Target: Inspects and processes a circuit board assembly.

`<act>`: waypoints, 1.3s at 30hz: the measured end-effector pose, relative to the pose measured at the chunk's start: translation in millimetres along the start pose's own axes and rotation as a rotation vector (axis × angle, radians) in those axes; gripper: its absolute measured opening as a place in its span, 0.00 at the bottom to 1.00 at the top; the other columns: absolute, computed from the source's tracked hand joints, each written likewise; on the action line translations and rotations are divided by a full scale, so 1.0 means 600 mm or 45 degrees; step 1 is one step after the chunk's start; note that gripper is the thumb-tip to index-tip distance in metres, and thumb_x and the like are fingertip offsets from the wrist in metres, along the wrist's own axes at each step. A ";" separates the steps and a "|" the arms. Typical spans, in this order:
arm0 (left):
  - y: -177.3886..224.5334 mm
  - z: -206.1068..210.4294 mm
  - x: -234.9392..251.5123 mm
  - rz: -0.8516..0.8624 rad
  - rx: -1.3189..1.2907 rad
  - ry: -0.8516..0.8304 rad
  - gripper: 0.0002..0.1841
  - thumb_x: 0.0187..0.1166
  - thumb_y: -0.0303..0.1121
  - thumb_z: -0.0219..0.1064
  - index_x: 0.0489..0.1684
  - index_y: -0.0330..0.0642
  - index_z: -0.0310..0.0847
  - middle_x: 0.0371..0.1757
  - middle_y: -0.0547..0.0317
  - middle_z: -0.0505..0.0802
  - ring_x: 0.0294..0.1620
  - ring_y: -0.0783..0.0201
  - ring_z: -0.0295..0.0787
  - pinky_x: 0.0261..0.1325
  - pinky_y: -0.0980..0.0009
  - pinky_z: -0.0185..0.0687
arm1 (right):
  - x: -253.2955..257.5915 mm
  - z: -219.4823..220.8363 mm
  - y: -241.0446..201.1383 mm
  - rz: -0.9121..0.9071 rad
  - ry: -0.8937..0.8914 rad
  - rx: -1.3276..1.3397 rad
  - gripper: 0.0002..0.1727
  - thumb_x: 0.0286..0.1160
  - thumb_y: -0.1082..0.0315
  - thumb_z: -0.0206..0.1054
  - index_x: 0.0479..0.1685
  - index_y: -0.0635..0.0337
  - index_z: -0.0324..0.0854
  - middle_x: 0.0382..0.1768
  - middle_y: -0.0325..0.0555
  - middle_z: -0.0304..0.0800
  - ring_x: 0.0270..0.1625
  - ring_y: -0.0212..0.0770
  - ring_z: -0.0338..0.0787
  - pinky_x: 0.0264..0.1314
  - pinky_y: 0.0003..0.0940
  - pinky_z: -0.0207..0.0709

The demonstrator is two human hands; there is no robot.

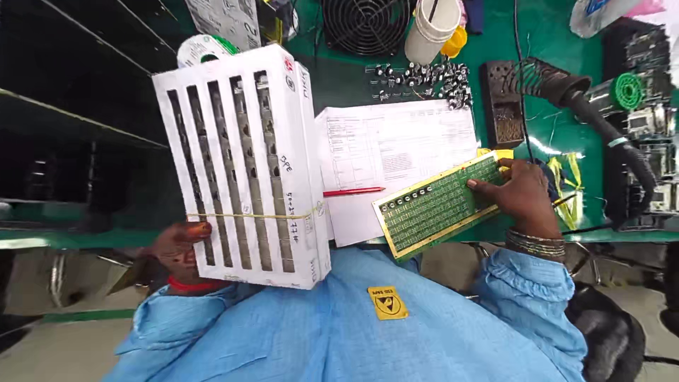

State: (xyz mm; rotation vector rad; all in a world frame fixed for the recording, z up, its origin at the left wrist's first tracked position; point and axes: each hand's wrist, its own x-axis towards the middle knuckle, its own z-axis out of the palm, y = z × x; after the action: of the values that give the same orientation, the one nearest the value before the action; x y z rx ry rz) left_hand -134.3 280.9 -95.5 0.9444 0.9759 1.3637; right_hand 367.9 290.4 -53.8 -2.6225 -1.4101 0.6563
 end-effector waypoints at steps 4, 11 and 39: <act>-0.006 0.001 -0.003 0.262 0.372 -0.043 0.12 0.84 0.34 0.61 0.31 0.63 0.87 0.34 0.90 0.92 0.37 0.95 0.84 0.44 0.93 0.78 | 0.013 -0.001 -0.012 0.080 0.019 0.036 0.44 0.60 0.41 0.83 0.68 0.69 0.79 0.66 0.77 0.78 0.71 0.78 0.76 0.67 0.80 0.66; -0.006 0.142 0.013 -0.318 -0.523 -0.664 0.11 0.80 0.42 0.64 0.43 0.62 0.96 0.45 0.78 0.98 0.48 0.85 0.92 0.54 0.85 0.86 | -0.007 0.000 -0.018 0.054 0.133 -0.033 0.34 0.75 0.43 0.72 0.61 0.68 0.85 0.60 0.76 0.84 0.64 0.78 0.82 0.61 0.79 0.70; 0.031 -0.021 0.025 0.524 0.539 0.099 0.10 0.86 0.26 0.53 0.38 0.41 0.81 0.35 0.76 0.89 0.39 0.90 0.82 0.46 0.91 0.76 | -0.106 0.041 0.047 -0.004 0.173 1.180 0.10 0.87 0.72 0.57 0.56 0.59 0.82 0.36 0.29 0.91 0.37 0.22 0.91 0.44 0.22 0.87</act>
State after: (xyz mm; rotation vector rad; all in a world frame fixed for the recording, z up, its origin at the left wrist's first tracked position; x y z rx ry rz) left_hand -152.8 295.6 -82.1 1.4821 1.2025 1.5713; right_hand 349.0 219.7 -63.0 -1.8731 -0.7755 0.8434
